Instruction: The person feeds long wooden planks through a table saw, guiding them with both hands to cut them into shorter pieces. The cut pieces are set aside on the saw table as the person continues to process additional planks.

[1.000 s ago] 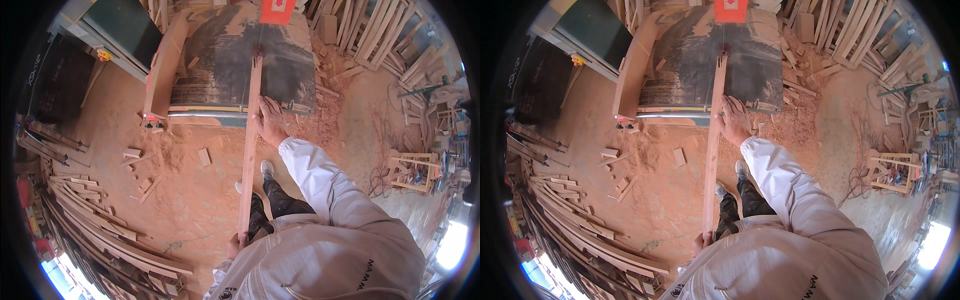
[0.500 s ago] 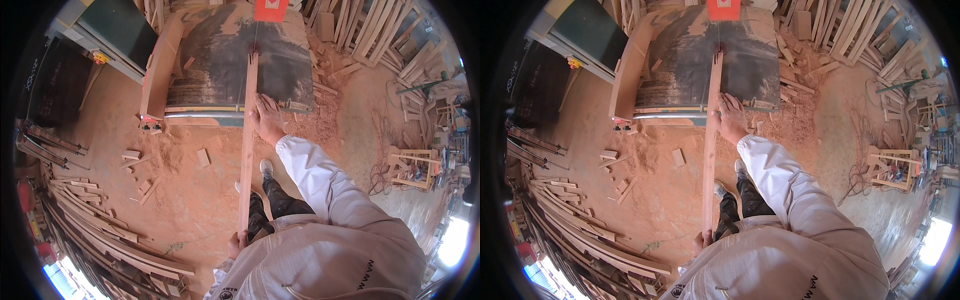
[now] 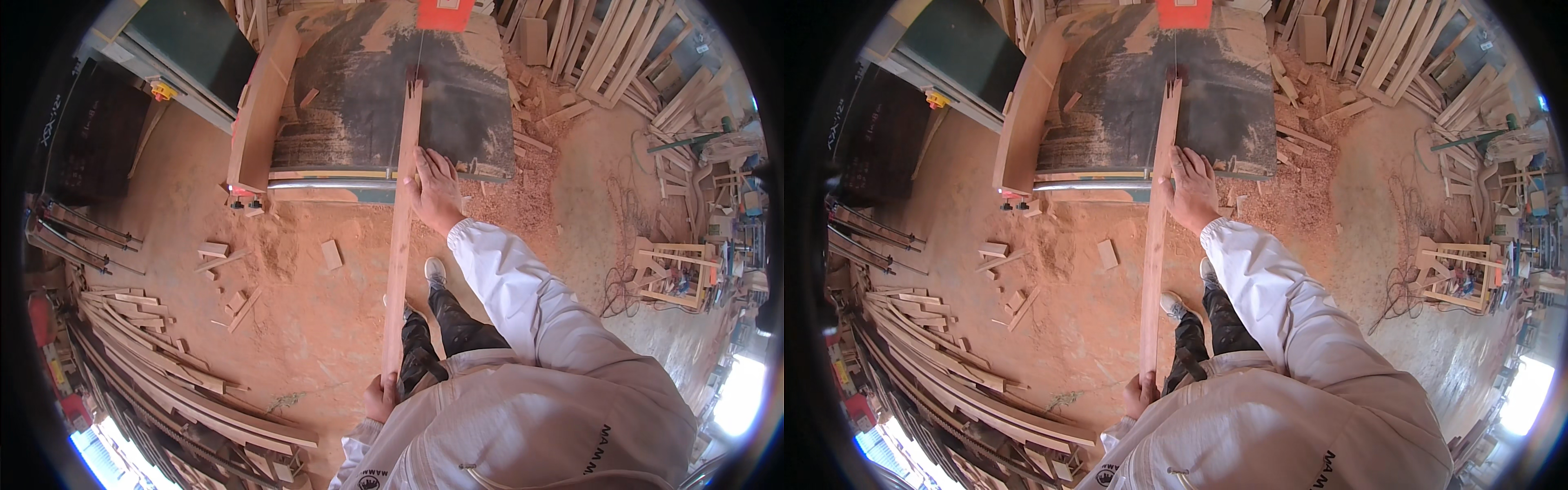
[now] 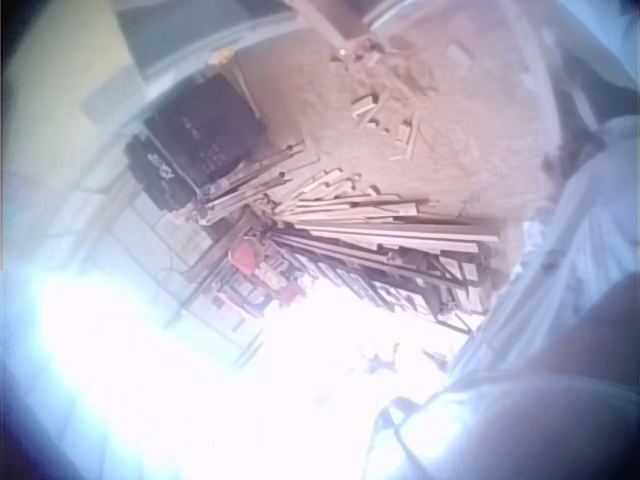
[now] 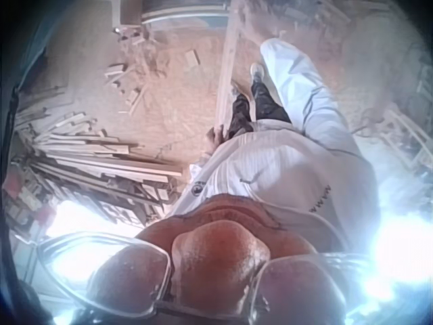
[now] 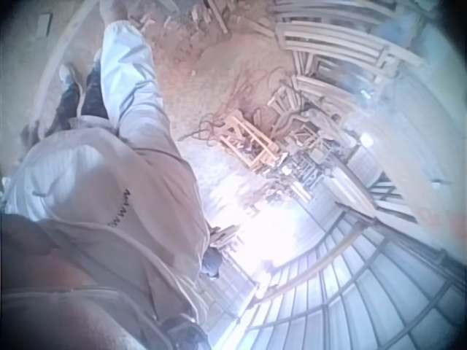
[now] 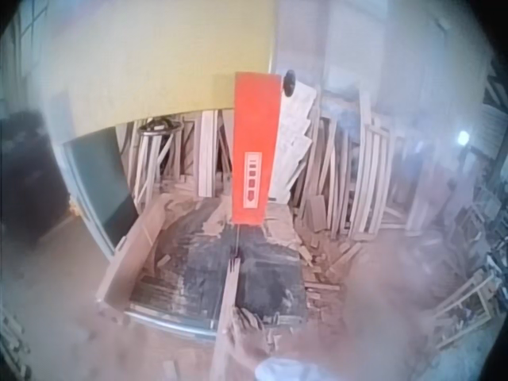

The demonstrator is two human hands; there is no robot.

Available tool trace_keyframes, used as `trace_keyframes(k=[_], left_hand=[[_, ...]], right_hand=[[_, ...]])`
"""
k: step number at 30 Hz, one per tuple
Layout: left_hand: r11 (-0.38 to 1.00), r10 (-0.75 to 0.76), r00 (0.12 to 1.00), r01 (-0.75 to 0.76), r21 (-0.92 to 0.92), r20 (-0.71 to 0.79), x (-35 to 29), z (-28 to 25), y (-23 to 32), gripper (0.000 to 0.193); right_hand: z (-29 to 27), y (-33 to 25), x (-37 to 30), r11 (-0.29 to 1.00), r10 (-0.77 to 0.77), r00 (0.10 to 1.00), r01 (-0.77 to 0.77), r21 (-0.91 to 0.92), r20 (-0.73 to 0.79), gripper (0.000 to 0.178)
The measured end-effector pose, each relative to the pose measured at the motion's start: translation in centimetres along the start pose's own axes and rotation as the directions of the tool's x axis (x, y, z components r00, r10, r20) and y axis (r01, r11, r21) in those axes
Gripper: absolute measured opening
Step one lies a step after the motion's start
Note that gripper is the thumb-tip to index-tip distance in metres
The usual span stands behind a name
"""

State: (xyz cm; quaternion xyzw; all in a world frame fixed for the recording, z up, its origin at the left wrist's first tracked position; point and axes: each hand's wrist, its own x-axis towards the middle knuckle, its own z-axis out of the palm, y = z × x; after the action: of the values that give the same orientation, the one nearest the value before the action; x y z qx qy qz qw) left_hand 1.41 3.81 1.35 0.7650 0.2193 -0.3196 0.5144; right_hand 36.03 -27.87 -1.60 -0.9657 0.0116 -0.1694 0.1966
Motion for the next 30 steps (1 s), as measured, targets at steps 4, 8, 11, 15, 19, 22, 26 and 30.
trace_keyframes(k=[4,8,11,15,19,22,26,30], left_hand=[[1.000,0.006,1.000,-0.006,0.028,-0.007,0.3,0.2,0.2,0.059],[1.000,-0.004,1.000,0.004,0.025,0.009,0.7,0.1,0.3,0.059],[1.000,0.014,1.000,-0.014,0.010,0.005,0.8,0.0,0.3,0.059],[1.000,0.001,1.000,-0.001,-0.012,0.018,1.0,-0.1,0.1,0.060],[1.000,-0.001,1.000,0.001,-0.003,0.020,1.2,-0.1,0.1,0.060],[1.000,0.003,1.000,-0.003,0.003,0.019,1.2,-0.1,0.1,0.061],[1.000,0.003,1.000,-0.003,-0.001,0.015,1.3,-0.1,-0.3,0.061],[1.000,-0.001,1.000,0.001,-0.001,0.018,1.4,-0.1,-0.2,0.062]], right_hand=[[0.3,-0.2,0.1,1.000,0.011,0.999,-0.010,0.027,-0.031,0.062],[0.5,-0.1,0.3,1.000,0.023,0.999,-0.022,0.018,-0.048,0.061],[0.6,-0.3,0.4,0.999,0.033,0.999,-0.033,0.013,-0.041,0.060],[0.4,-0.4,0.5,1.000,0.026,0.998,-0.025,0.016,-0.059,0.058],[0.3,-0.5,0.6,0.999,0.035,0.998,-0.034,0.016,-0.059,0.058],[0.3,-0.4,0.6,0.999,0.041,0.998,-0.040,0.009,-0.057,0.058],[0.4,-0.5,0.6,0.999,0.045,0.998,-0.045,-0.001,-0.048,0.059],[0.3,-0.5,0.7,0.999,0.049,0.998,-0.049,-0.004,-0.041,0.058]])
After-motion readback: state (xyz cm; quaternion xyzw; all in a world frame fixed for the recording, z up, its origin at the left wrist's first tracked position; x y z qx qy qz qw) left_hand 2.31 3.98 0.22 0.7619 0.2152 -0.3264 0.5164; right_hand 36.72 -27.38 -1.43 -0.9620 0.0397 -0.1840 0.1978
